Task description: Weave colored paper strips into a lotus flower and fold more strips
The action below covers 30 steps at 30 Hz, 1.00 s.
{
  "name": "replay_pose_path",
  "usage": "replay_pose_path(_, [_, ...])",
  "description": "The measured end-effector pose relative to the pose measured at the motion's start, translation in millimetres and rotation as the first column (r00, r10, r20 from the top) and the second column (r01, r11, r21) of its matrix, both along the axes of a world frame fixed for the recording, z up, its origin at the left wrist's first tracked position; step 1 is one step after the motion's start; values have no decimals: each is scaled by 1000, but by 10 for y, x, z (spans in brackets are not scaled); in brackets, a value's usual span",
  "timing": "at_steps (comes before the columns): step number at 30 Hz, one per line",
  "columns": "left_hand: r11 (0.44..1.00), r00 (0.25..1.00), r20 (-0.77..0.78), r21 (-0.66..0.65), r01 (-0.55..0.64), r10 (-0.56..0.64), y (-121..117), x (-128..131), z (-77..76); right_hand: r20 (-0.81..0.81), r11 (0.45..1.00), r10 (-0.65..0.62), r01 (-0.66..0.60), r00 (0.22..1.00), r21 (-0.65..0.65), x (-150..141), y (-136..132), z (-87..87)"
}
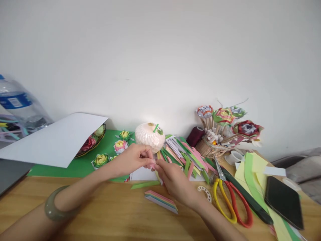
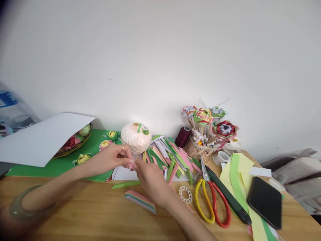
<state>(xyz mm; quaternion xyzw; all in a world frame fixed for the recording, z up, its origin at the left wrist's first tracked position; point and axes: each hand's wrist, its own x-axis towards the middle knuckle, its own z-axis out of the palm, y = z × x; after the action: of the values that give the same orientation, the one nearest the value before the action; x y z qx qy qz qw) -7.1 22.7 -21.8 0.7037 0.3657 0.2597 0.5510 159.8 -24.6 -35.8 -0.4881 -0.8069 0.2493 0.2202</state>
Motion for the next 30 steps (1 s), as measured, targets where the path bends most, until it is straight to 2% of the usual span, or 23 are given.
replay_pose_path(2, [999, 998, -59, -30, 21, -22, 1, 6, -22, -4, 1000, -11, 11, 1000, 3, -19, -13, -51])
replay_pose_path(6, [999, 991, -129, -5, 32, -32, -35, 59, -34, 18, 1000, -29, 28, 999, 3, -18, -80, -103])
replay_pose_path(11, [985, 964, -203, -23, 171, -172, -159, 148, -37, 105, 1000, -15, 13, 994, 21, 160, -279, -146])
replay_pose_path(13, [974, 945, -260, 51, 220, -200, -185, 167, -67, 191, 999, -7, -2, 982, 46, 278, -362, -182])
replay_pose_path(15, [959, 928, -323, 143, 243, -187, -184, 176, -95, 251, 997, -42, 25, 967, 72, 410, -426, -224])
replay_pose_path(17, [954, 919, -369, 198, 226, -141, -169, 188, -108, 275, 990, -127, 105, 953, 91, 553, -464, -265])
replay_pose_path(21, [952, 911, -403, 233, 197, -90, -125, 285, -108, 198, 983, -175, 160, 964, 88, 830, -468, -329])
replay_pose_path(23, [918, 901, -429, 333, 215, -56, -81, 386, -117, 100, 971, -231, 221, 968, 94, 940, -442, -354])
replay_pose_path(24, [884, 898, -439, 408, 229, -30, -47, 448, -123, 29, 966, -249, 247, 968, 71, 987, -425, -363])
replay_pose_path(26, [781, 880, -473, 564, 268, 39, 46, 584, -137, -152, 952, -303, 304, 941, -15, 1063, -391, -367])
replay_pose_path(29, [637, 802, -589, 656, 406, 96, 220, 789, -154, -421, 903, -429, 372, 799, -214, 1148, -354, -349])
replay_pose_path(30, [624, 789, -607, 655, 426, 99, 276, 849, -159, -485, 887, -461, 370, 743, -276, 1168, -347, -340])
